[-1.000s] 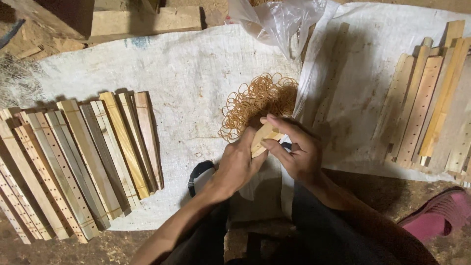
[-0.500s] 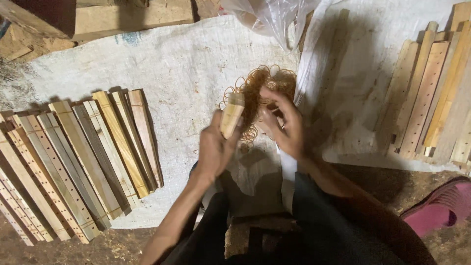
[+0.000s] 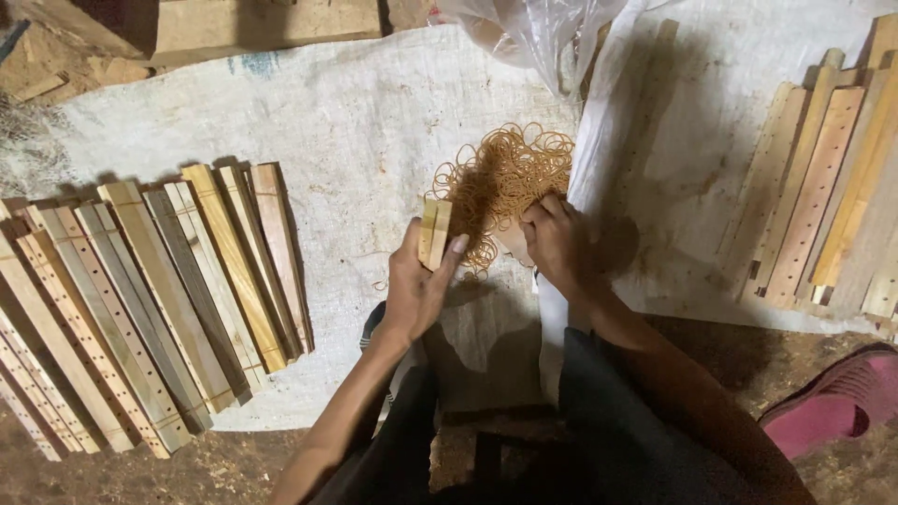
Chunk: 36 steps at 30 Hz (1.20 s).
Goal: Bundling wooden slats with rubber bands and organizing them into stacks on the floor.
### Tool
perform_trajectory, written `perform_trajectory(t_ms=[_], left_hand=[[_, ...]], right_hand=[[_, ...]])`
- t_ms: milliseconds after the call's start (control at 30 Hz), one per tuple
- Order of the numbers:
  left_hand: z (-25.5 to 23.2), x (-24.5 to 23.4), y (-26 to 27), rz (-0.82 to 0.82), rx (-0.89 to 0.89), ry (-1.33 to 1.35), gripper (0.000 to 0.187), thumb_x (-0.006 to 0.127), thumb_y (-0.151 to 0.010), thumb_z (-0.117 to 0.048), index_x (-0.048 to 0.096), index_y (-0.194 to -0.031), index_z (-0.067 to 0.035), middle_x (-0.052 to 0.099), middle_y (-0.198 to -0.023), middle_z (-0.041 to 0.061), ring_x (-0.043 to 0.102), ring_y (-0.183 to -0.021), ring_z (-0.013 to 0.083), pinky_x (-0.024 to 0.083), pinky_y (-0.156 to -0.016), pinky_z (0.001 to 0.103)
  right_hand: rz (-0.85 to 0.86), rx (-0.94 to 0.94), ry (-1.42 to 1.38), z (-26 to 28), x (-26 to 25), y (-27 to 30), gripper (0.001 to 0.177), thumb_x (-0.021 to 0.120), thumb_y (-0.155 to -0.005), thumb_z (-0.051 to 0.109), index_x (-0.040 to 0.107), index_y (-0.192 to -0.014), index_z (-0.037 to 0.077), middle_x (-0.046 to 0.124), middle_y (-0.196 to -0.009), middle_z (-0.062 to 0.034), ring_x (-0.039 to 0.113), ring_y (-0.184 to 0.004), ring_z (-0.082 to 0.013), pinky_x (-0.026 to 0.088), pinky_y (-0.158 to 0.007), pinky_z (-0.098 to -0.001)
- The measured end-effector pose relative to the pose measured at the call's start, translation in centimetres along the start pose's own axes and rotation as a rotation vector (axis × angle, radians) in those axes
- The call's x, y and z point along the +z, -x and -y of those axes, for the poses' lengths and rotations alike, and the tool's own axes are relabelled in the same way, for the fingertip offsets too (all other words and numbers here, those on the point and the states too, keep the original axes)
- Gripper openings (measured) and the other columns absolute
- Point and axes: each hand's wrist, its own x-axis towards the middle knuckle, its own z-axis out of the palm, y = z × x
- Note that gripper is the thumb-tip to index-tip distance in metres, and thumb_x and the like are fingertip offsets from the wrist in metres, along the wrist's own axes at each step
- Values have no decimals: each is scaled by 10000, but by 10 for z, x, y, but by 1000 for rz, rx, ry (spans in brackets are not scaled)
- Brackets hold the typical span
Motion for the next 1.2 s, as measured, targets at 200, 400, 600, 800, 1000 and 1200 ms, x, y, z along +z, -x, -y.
perform_trajectory(t_ms=[200,400,600,800,1000,1200], left_hand=[[1,-1,1,32,-36,-26,257,743,-941,-221,536,-941,-70,542,-644,122,489,-629,162,387,-598,338],[-7,3,0,79,-11,-44,234,719,-956,-208,529,-923,-75,564,-634,136,495,-592,174,394,-567,332],[23,8,6,179,-4,-91,155,700,-946,-85,576,-1022,-32,664,-728,203,580,-588,288,486,-595,396],[48,18,9,320,70,-276,207,688,-912,-89,520,-1031,-60,631,-716,233,636,-590,392,475,-558,451],[19,9,4,311,62,-320,152,634,-931,-81,519,-1031,-71,643,-720,220,660,-594,380,498,-554,450],[28,7,4,284,29,-455,188,646,-917,-66,528,-1063,-79,667,-737,173,676,-608,332,537,-592,423]], right_hand=[[-61,184,-457,-17,12,0,113,836,-868,290,764,-887,205,646,-730,-20,674,-690,-271,509,-670,-342],[13,492,-989,3,-36,-13,148,670,-990,215,739,-1037,93,689,-796,-80,566,-735,-162,482,-707,-304],[-18,442,-979,22,-74,-27,105,696,-1001,178,727,-1005,77,671,-779,-74,583,-754,-152,485,-727,-296],[-15,315,-1074,47,-114,-36,86,666,-997,114,693,-1001,32,668,-876,-148,575,-801,-196,495,-755,-348],[43,89,-1164,60,-147,-42,181,573,-1035,181,624,-971,20,686,-1120,-200,642,-953,-294,493,-793,-375],[99,-127,-914,76,-159,-40,112,595,-1002,120,613,-914,54,571,-1359,-239,594,-1149,-455,487,-874,-502]])
